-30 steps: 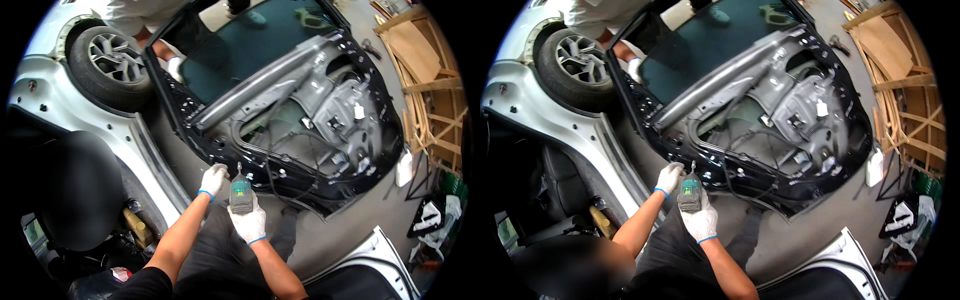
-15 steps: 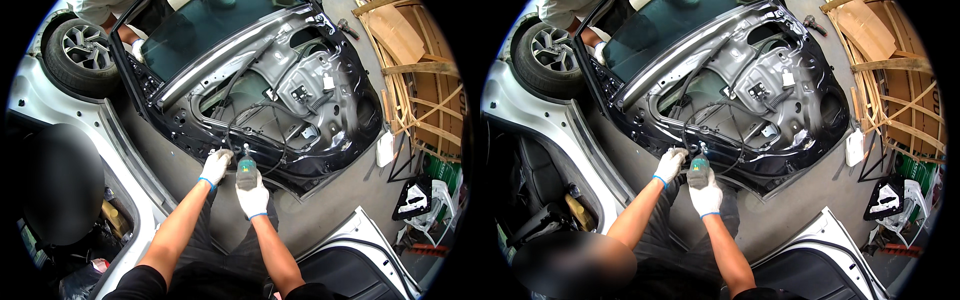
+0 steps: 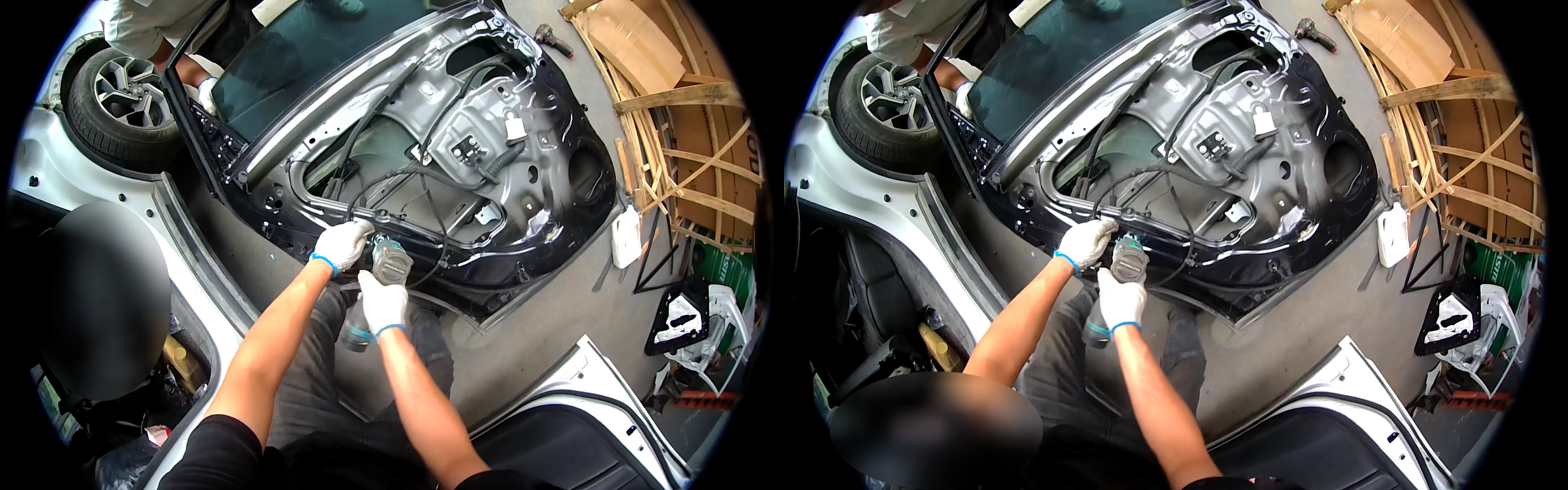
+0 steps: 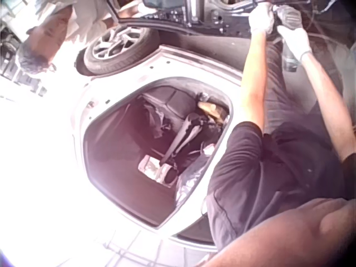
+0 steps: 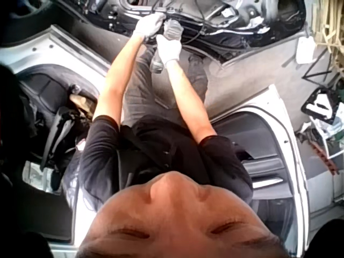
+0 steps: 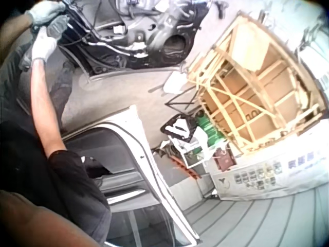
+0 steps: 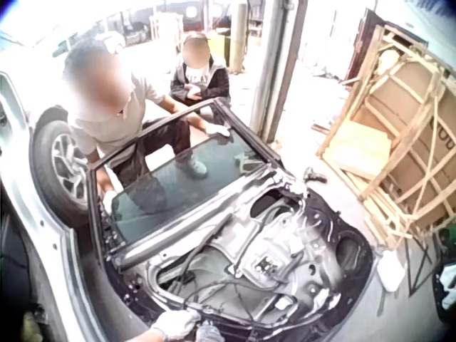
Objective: The person uses a cordless drill and a pry tool to remove screws and trim from a detached car door. They systematically unscrew fasteners, detach the window glass with assistance, and remove interior panels and wiring harnesses.
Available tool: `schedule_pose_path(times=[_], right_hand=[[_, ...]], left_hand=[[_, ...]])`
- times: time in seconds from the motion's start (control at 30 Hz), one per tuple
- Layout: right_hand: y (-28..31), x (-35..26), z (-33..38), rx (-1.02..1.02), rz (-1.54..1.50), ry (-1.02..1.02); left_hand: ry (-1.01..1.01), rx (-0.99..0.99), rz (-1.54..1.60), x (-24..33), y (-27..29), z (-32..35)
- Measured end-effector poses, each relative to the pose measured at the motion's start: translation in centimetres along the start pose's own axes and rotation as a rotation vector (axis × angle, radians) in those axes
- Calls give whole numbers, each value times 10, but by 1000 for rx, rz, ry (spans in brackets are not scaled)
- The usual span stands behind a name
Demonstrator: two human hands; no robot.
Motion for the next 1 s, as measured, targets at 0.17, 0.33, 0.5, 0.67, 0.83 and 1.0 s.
schedule_pose_path(times=[0.17,0.33,0.5,0.67,0.83,1.0], right_hand=[[-5,-27,25,121,245,87],[-4,-18,15,135,210,136],[4,-15,18,98,235,94],[11,-19,22,57,223,116],[21,-18,23,0,330,149],[31,-15,28,-12,257,180]], left_hand=[[-31,-78,-89,1,-2,-8],[56,-197,-290,26,1,-17],[-74,-220,-386,24,-2,-19],[-128,-266,-407,25,3,-27],[-188,-176,-397,25,-4,-27],[-157,-21,-448,16,-31,-24]])
Point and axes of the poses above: each hand's wrist, its own z-axis away from the middle knuckle, its own y-axis out of the back of the hand, x = y × z, the point moved 1 cm from there along -z, towards the middle knuckle, and after that the axes turned 1 degree about -z, right-handed, at the moved point
